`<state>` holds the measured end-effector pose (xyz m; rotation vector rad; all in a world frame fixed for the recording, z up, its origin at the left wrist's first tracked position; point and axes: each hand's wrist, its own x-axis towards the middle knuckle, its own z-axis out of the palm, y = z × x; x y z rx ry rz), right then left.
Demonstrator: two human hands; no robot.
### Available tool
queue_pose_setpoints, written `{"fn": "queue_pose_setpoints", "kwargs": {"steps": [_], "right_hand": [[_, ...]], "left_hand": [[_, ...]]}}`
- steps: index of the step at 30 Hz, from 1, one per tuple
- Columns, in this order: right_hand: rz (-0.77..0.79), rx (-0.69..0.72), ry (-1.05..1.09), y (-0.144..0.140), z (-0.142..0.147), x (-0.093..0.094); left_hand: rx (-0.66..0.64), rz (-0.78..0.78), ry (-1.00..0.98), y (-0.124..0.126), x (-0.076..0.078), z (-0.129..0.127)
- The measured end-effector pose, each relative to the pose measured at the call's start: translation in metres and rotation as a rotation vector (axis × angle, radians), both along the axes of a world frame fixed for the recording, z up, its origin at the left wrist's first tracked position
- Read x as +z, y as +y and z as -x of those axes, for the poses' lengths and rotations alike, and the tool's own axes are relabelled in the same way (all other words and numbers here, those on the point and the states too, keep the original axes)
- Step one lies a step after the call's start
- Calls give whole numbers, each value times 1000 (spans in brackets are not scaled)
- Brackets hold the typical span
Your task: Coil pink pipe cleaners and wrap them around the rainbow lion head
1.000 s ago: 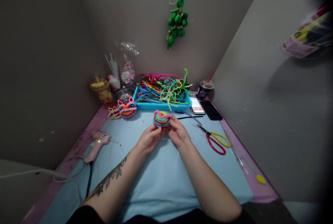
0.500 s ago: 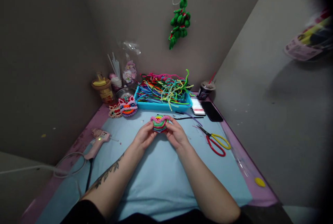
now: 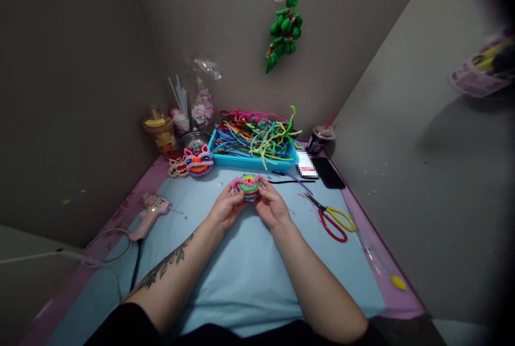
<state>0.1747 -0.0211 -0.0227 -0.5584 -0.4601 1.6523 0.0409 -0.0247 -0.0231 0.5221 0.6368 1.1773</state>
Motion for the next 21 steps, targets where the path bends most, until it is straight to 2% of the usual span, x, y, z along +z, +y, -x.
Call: {"fn": "queue_pose_setpoints", "kwargs": {"steps": [8, 14, 21], "right_hand": [[-44, 3, -33, -1, 2, 0], [-10, -71, -23, 1, 3, -3], [17, -57, -6, 2, 4, -6]], "left_hand": [[26, -21, -20, 0, 0, 0], [0, -10, -37, 0, 1, 1], [6, 4, -27, 1, -3, 1]]}}
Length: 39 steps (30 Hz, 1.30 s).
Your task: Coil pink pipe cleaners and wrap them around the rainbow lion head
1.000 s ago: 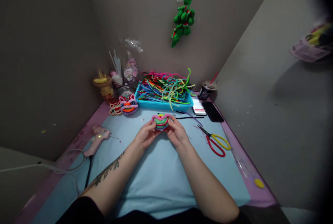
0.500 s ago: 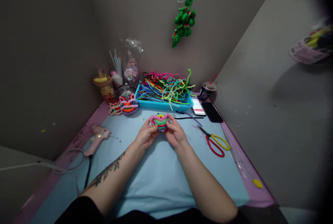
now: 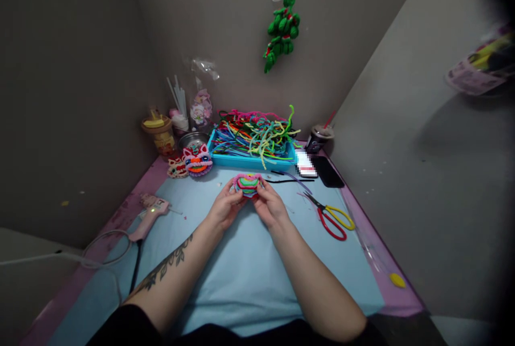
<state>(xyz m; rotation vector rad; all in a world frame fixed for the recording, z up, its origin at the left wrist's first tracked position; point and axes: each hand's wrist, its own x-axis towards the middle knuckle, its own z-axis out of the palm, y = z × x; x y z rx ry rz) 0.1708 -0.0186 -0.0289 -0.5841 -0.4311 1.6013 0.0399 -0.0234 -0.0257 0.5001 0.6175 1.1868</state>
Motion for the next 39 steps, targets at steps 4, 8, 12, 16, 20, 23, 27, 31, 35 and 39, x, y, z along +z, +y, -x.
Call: {"fn": "queue_pose_setpoints", "kwargs": {"steps": [4, 8, 12, 16, 20, 23, 27, 31, 35, 39], "right_hand": [[6, 1, -14, -1, 2, 1], [22, -19, -15, -3, 4, 3], [29, -17, -16, -4, 4, 5], [36, -23, -4, -4, 5, 5], [26, -33, -18, -4, 6, 5], [12, -47, -29, -5, 7, 6], [9, -58, -41, -7, 8, 8], [-1, -53, -56, -8, 9, 9], [-13, -45, -68, -9, 10, 9], [-25, -48, -69, -10, 11, 9]], "left_hand": [[-2, -13, -30, 1, 0, 0], [14, -22, -57, 1, 1, -2], [27, -11, -73, 2, 2, -2], [24, -17, -54, 2, 1, -2], [19, -8, -41, 2, 0, -1], [33, 27, -31, 1, 1, -1], [68, 19, -18, 2, 1, -2], [64, 34, -15, 2, 0, -1], [71, 35, -17, 1, 0, -1], [121, 68, -8, 0, 1, -2]]}}
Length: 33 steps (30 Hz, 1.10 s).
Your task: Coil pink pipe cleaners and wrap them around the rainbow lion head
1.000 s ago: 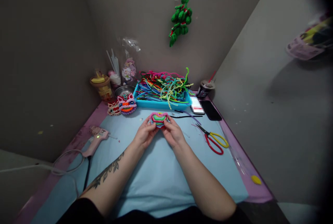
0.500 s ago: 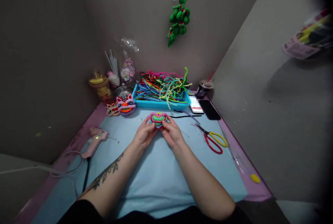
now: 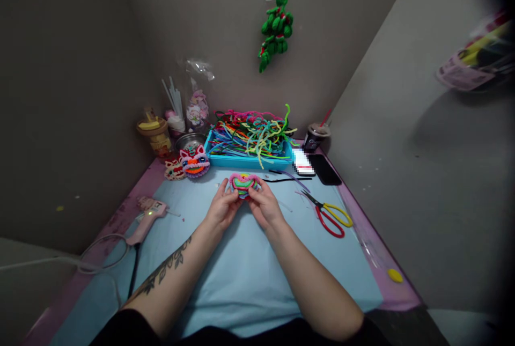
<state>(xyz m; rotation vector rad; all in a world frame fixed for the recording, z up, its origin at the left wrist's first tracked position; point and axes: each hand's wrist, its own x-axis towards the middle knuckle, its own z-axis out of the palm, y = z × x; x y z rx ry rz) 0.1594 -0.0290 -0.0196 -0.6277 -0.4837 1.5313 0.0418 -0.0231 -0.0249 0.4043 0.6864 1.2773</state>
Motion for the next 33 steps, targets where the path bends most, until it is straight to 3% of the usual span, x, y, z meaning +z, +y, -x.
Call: {"fn": "queue_pose_setpoints", "kwargs": {"steps": [9, 20, 33], "right_hand": [[9, 6, 30, 4, -4, -1], [55, 47, 33, 5, -8, -7], [84, 106, 56, 6, -15, -3]], "left_hand": [[-46, -70, 8, -3, 5, 0], [33, -58, 83, -3, 1, -3], [-59, -97, 50, -3, 11, 4]]}}
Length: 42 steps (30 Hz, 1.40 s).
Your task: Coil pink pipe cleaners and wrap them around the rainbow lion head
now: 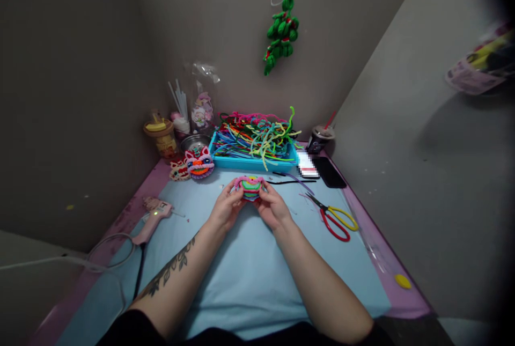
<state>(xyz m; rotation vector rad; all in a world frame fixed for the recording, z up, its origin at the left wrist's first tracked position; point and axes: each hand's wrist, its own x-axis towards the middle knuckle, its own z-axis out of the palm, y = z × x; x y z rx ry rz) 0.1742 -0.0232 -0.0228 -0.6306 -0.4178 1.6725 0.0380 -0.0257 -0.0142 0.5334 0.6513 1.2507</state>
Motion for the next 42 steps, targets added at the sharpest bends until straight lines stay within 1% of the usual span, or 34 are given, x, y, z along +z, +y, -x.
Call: {"fn": "queue_pose_setpoints", "kwargs": {"steps": [2, 4, 6, 8, 11, 15, 18, 23, 26, 28, 30, 32, 33, 34, 36, 39, 40, 42], "right_hand": [[9, 30, 1, 0, -2, 4], [7, 51, -4, -1, -4, 7], [-11, 59, -18, -2, -5, 8], [-44, 69, -46, -2, -5, 9], [-82, 99, -91, -2, -5, 8], [-76, 126, -110, -2, -5, 5], [-92, 142, -133, -4, -4, 7], [-77, 136, -199, -6, -3, 9], [-48, 111, -296, -5, -3, 5], [-37, 60, -445, -4, -3, 1], [-86, -73, -695, -3, -4, -4], [-221, -209, -958, -3, -5, -7], [-300, -245, -1060, -4, -5, -9], [-370, -248, -1134, -4, -4, -10], [-447, -193, -1218, -5, -3, -14], [-454, -115, -1274, -6, 0, -20], [-448, -104, -1277, -5, 0, -22], [-430, -110, -1271, -4, 0, -26]], "left_hand": [[-5, 34, -30, 3, 0, 3], [-6, 104, -71, 5, 0, 6], [-14, 176, -111, 7, 1, 8], [-42, 213, -135, 7, 2, 8], [-77, 219, -138, 6, 5, 7], [-42, 211, -145, 8, 6, 5], [-14, 245, -170, 11, 5, 6], [-20, 289, -203, 14, 4, 8], [-11, 290, -180, 13, 4, 8], [6, 302, -138, 13, 4, 7], [43, 310, -72, 13, 2, 7], [92, 289, 7, 13, -1, 7], [110, 266, 56, 13, -3, 7], [119, 240, 117, 14, -5, 8], [101, 181, 297, 15, -8, 11], [70, 25, 778, 19, -7, 21], [87, -58, 980, 20, -5, 26], [165, -124, 1137, 23, -2, 37]]}}
